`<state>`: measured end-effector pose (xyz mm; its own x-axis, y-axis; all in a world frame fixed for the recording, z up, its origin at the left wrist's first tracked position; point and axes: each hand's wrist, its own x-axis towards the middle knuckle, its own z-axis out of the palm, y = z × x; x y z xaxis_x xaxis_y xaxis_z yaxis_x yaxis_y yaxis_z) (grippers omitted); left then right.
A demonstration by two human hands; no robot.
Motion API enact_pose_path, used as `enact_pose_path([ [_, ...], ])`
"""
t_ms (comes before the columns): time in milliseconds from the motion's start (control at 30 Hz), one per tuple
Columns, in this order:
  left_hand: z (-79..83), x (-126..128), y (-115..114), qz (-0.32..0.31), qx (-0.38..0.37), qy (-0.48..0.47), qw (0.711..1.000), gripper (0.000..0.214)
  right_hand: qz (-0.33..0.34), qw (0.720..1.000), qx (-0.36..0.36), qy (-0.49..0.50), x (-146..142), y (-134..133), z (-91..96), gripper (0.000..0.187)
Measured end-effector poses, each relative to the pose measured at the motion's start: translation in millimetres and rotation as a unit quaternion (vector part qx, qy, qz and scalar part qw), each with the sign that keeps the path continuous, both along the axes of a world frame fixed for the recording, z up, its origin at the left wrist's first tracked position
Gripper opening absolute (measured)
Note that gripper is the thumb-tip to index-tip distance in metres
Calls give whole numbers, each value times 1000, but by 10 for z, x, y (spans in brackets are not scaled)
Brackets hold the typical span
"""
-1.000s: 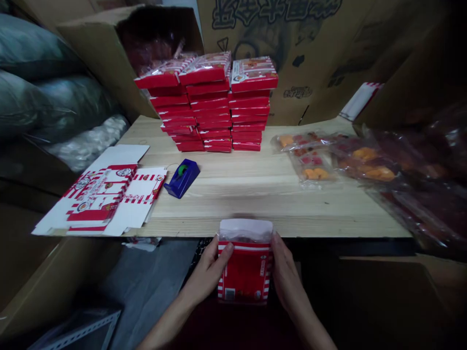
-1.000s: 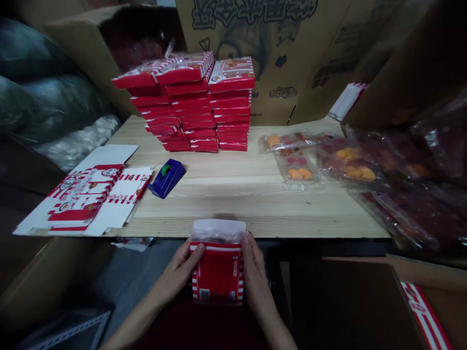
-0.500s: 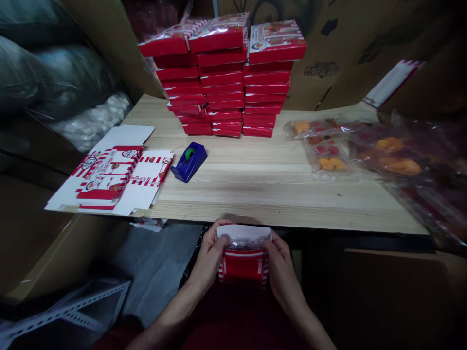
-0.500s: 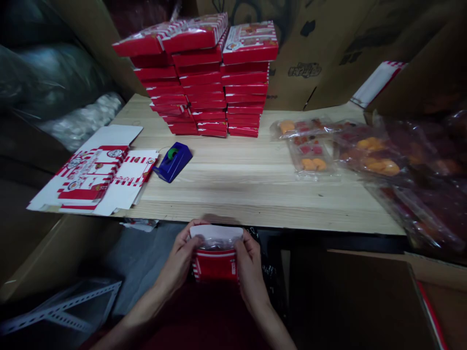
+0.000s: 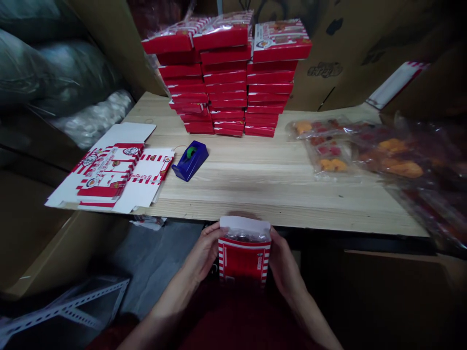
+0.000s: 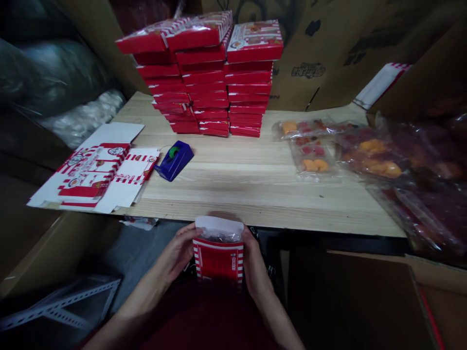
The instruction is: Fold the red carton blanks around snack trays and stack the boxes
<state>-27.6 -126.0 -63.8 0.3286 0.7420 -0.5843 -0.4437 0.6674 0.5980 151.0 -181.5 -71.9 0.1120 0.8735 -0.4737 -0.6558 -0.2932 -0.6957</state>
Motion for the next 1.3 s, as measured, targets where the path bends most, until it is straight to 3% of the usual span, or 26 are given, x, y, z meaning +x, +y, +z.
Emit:
enact_pose_path([
  [167,-51,-1,95,-5,-13,20,1000,21,52,998,2,31,143,28,-48,27],
  [267,-30,43,107,-16,3,15,1000,28,81,997,-12,7,214,55,-112,29],
  [400,-30,30,120,-78,45,19,996,35,67,995,-32,-63,279,99,-142,23],
  [500,-88,-76,148,-125,105,24,986,28,101,991,7,-82,304,143,-105,15],
  [633,-128,-244,187,-202,201,33,958,31,115,980,85,-141,327,160,-94,19],
  [767,-131,-286,225,-237,305,133,913,32,123,969,113,-180,366,150,-147,26],
  [900,-171,-227,270,-215,330,166,904,28,155,964,119,-180,412,174,-173,29],
  [1067,-203,-246,346,-233,368,122,892,25,208,948,175,-164,505,165,-152,30],
  [1167,-156,-309,383,-260,399,110,873,26,249,936,208,-138,557,145,-99,31],
  [1300,-43,-329,369,-302,433,122,841,30,247,920,205,-223,520,145,5,26],
])
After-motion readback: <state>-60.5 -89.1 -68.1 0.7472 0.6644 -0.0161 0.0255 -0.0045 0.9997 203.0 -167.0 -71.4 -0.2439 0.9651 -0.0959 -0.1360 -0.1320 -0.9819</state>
